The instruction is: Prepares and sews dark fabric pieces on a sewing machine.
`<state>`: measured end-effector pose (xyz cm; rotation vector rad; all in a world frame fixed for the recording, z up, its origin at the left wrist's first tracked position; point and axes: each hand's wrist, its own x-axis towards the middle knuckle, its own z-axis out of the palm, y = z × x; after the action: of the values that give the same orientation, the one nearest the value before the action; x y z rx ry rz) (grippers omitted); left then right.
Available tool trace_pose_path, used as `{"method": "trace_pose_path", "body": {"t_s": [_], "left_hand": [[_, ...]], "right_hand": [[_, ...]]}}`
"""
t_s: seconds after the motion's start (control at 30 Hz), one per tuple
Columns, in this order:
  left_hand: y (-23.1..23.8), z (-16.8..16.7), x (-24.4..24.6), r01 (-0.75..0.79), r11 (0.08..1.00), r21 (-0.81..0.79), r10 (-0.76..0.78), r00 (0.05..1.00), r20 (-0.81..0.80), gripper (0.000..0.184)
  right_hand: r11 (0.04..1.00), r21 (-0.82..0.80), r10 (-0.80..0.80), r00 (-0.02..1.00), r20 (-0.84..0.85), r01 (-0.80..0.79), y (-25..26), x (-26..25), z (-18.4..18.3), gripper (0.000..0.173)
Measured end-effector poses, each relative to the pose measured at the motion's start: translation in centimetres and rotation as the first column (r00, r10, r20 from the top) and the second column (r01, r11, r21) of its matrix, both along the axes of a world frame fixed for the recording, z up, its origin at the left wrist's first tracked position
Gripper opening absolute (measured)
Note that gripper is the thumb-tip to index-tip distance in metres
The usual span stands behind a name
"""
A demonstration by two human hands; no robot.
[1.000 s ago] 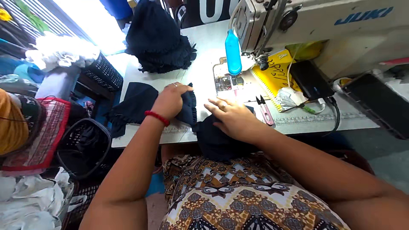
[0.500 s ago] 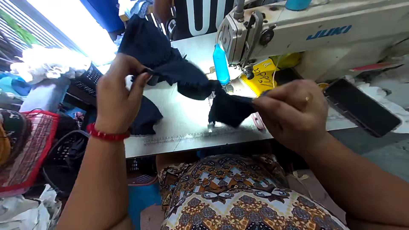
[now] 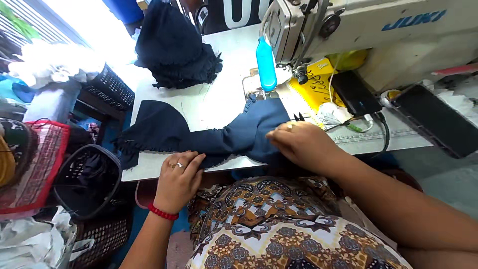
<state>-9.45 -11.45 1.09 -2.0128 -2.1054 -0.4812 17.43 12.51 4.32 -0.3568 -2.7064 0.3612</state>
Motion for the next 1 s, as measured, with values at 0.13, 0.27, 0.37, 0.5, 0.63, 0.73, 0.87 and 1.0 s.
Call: {"method": "trace_pose_path", "body": {"t_s": [0.13,0.27,0.37,0.5,0.63,0.73,0.87,1.0], "left_hand": [[1.2,-0.4,0.3,0.046,0.999,-0.029,-0.046,0.999,-0.019,0.034],[0.3,0.1,-0.3,0.09,0.996,0.029,-0.089,0.996,-0.02,0.027],[-0.4,3.1,-0.1,0.027,0.996,0.08,-0.037,0.992,0.12,0.029],[-2.0,9.5,-0.9,-0.034,0.999,0.043,0.018,0.946,0.323,0.032],[-4.4,14.5,-4.0,0.046,0.993,-0.105,0.018,0.842,0.539,0.021],[-4.6,15.9,-5.8,0.222,0.964,-0.144,-0.09,0.785,0.613,0.015],[-2.7,17.1,-5.9,0.249,0.94,-0.234,-0.047,0.772,0.634,0.02],[0.1,18.2,-5.9,0.14,0.956,-0.257,0.023,0.84,0.542,0.017]], "right_hand": [[0.999,0.028,0.03,0.991,0.13,-0.033,2.5,-5.0,-0.3,0.031],[0.988,0.071,0.118,0.964,0.236,-0.139,4.3,-9.3,-1.9,0.043],[0.99,0.056,0.113,0.959,0.259,-0.132,4.7,-9.8,-2.1,0.029],[0.987,-0.069,0.163,0.902,0.399,-0.148,3.9,-7.7,1.7,0.014],[0.942,-0.267,0.226,0.972,0.061,-0.203,3.0,-3.0,4.9,0.015],[0.907,-0.346,0.225,0.971,-0.085,-0.241,3.2,0.0,7.9,0.016],[0.831,-0.502,0.175,0.97,-0.169,-0.237,4.9,0.6,9.3,0.011],[0.899,-0.414,0.062,0.978,-0.201,-0.142,6.6,0.3,9.3,0.014]]}}
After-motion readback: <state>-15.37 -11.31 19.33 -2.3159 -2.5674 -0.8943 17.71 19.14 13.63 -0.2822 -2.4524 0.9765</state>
